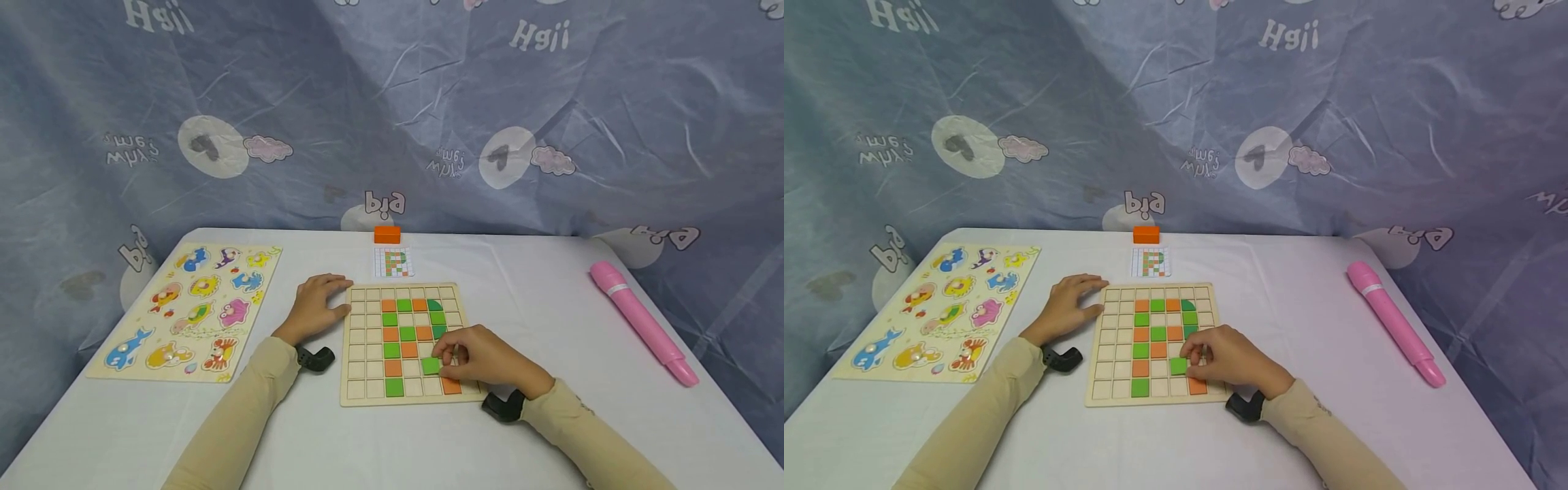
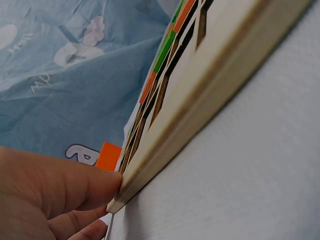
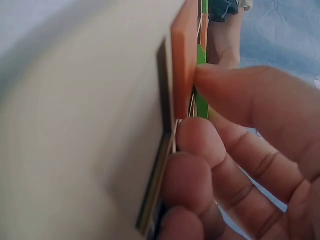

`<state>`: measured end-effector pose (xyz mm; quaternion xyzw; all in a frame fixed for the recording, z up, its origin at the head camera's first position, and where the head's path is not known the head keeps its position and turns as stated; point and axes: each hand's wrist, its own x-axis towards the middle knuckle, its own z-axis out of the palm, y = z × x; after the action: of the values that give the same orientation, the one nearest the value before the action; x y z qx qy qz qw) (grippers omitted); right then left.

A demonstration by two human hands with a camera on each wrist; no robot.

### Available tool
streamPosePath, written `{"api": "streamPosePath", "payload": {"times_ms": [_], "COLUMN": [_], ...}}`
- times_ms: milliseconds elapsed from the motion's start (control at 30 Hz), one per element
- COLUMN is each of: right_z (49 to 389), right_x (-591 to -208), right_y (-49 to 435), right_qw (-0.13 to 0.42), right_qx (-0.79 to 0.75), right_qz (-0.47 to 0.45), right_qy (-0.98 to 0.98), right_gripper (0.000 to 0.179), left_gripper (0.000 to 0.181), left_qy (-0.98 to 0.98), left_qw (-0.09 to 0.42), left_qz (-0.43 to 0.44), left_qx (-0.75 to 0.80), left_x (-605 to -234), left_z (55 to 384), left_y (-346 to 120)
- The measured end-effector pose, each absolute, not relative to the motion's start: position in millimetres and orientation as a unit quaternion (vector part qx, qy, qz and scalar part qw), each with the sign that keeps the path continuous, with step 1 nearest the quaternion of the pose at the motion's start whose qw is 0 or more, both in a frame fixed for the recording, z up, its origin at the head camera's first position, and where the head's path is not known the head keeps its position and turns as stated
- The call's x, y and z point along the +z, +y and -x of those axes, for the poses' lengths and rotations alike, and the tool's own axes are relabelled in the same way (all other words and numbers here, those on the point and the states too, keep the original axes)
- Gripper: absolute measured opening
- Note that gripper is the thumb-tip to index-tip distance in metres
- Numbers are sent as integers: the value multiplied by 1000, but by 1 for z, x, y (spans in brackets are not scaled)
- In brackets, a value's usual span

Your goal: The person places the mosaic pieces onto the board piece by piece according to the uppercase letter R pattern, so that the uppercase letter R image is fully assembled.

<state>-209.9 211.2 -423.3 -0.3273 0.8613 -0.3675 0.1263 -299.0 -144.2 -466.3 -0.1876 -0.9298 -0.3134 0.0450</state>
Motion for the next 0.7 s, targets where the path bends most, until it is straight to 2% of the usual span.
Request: {"api": "streamPosePath", "payload": {"times_ms": [567,700], "right_z": [213,214], "right_x": [-429,-430], "right_y": [213,218], "right_qw": [134,119], "right_qx": [-374,-387], "right_qz": [320,314], "right_qy": [860,859], "right_gripper": [14,13], "left_gripper": [53,52], "left_qy": [-925,-926], "left_qw": [55,45], "left_qz": [195,193], "left_qx": [-320,-321], "left_x": [-471,-472], "left_z": [301,301], "left_y": [-143,-144]}}
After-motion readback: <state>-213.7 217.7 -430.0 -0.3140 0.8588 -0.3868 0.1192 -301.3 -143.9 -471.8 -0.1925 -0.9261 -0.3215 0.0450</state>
